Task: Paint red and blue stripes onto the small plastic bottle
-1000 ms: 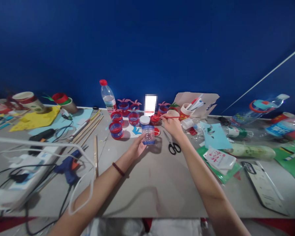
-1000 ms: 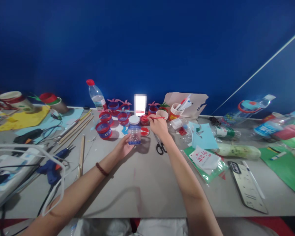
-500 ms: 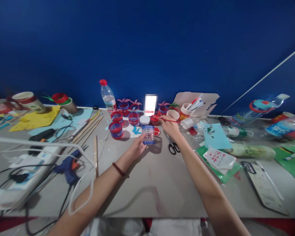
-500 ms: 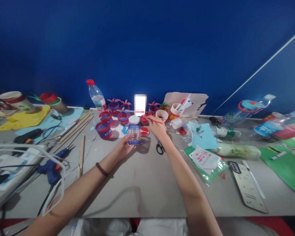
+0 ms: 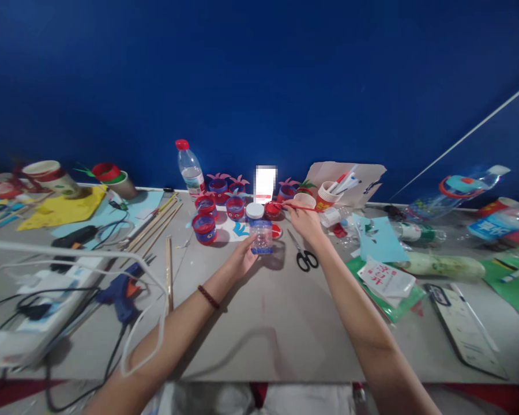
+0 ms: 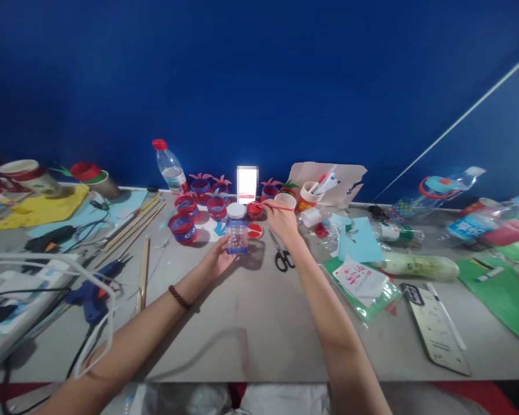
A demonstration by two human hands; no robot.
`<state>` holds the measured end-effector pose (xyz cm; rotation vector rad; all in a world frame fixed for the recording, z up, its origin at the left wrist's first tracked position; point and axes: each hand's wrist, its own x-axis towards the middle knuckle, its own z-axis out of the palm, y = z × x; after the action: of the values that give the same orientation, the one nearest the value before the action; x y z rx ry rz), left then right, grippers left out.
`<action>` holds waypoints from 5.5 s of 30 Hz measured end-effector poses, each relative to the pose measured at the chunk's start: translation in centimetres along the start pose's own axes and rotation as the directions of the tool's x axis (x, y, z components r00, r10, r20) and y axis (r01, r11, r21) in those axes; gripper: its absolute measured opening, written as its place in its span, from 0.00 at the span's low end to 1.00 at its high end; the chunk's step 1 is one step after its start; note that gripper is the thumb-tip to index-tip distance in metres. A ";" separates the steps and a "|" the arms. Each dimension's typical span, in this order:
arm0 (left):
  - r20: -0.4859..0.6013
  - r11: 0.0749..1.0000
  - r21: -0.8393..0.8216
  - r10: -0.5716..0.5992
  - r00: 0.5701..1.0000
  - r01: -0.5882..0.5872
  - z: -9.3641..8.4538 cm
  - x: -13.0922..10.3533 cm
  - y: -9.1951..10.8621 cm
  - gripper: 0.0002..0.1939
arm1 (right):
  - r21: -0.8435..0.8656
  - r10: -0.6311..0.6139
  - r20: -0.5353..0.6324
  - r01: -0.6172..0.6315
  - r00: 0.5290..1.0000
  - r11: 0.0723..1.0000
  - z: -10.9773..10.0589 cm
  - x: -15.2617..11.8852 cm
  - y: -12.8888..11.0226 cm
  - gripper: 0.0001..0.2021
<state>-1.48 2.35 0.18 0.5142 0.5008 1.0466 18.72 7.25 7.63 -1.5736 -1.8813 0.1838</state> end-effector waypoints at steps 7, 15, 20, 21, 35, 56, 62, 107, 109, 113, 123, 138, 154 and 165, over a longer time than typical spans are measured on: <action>-0.011 1.000 0.021 0.014 1.000 -0.014 0.1 0.0 0.0 0.16 | -0.040 0.015 0.070 -0.013 0.997 0.999 0.0 -0.1 -0.8 0.14; 0.001 1.000 -0.013 -0.009 1.000 0.009 0.0 -0.1 0.1 0.13 | -0.059 0.058 0.064 -0.054 0.996 0.997 -1.9 0.1 -1.3 0.15; -0.013 1.000 -0.013 0.002 1.000 -0.002 0.1 -0.1 0.0 0.14 | -0.032 0.057 0.027 -0.056 0.998 0.998 -1.2 0.2 -0.4 0.16; -0.018 1.000 -0.004 0.004 1.000 -0.004 0.1 0.0 0.0 0.14 | -0.035 0.054 0.026 -0.053 0.998 0.998 -0.9 0.2 -0.2 0.16; -0.003 1.000 -0.002 -0.012 1.000 0.012 -0.1 0.0 0.1 0.14 | -0.105 0.083 0.033 -0.079 0.996 0.991 -1.4 -0.1 -1.2 0.16; 0.009 1.000 0.011 0.004 1.000 -0.004 0.1 0.0 0.1 0.12 | -0.204 0.091 0.072 -0.075 0.993 0.976 -0.9 -0.4 -1.9 0.17; -0.013 1.000 0.016 -0.001 1.000 0.001 0.2 -0.2 0.1 0.14 | -0.163 0.074 0.008 -0.071 0.997 0.984 -0.9 -0.3 -1.2 0.17; -0.028 1.000 0.019 -0.018 0.999 0.019 0.2 -0.2 0.2 0.14 | 0.039 0.101 -0.064 -0.099 0.993 0.994 -2.2 0.2 -1.3 0.14; -0.020 1.000 0.006 -0.023 1.000 0.024 0.2 -0.3 0.3 0.15 | 0.178 0.125 -0.088 -0.108 0.988 0.978 -2.7 0.4 -1.1 0.14; -0.018 1.000 -0.018 -0.012 1.000 0.011 0.5 -0.6 0.6 0.17 | 0.462 0.244 -0.114 -0.166 0.963 0.871 -3.8 0.6 -0.7 0.16; 0.052 0.999 0.008 0.048 0.998 -0.048 -0.2 -0.1 0.3 0.20 | 0.838 0.379 -0.022 -0.190 0.925 0.512 -5.8 0.8 -0.7 0.21; -0.037 0.991 0.020 0.132 0.991 -0.132 -0.3 0.3 0.3 0.16 | 0.823 0.256 0.048 -0.183 0.966 0.537 -5.8 -0.5 -2.8 0.21; -0.195 0.998 -0.046 0.030 0.980 -0.040 0.6 0.2 1.0 0.13 | 0.881 0.169 0.120 -0.184 0.978 0.437 -3.8 -0.5 -2.9 0.21; -0.171 0.996 -0.001 0.083 0.982 -0.084 1.1 -0.1 0.7 0.17 | 0.847 0.141 -0.106 0.015 0.984 0.532 1.6 -1.6 -3.6 0.16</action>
<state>-1.36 2.37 1.45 0.4436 0.6305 1.1792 14.99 5.29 7.58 -0.9037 -1.2453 0.8506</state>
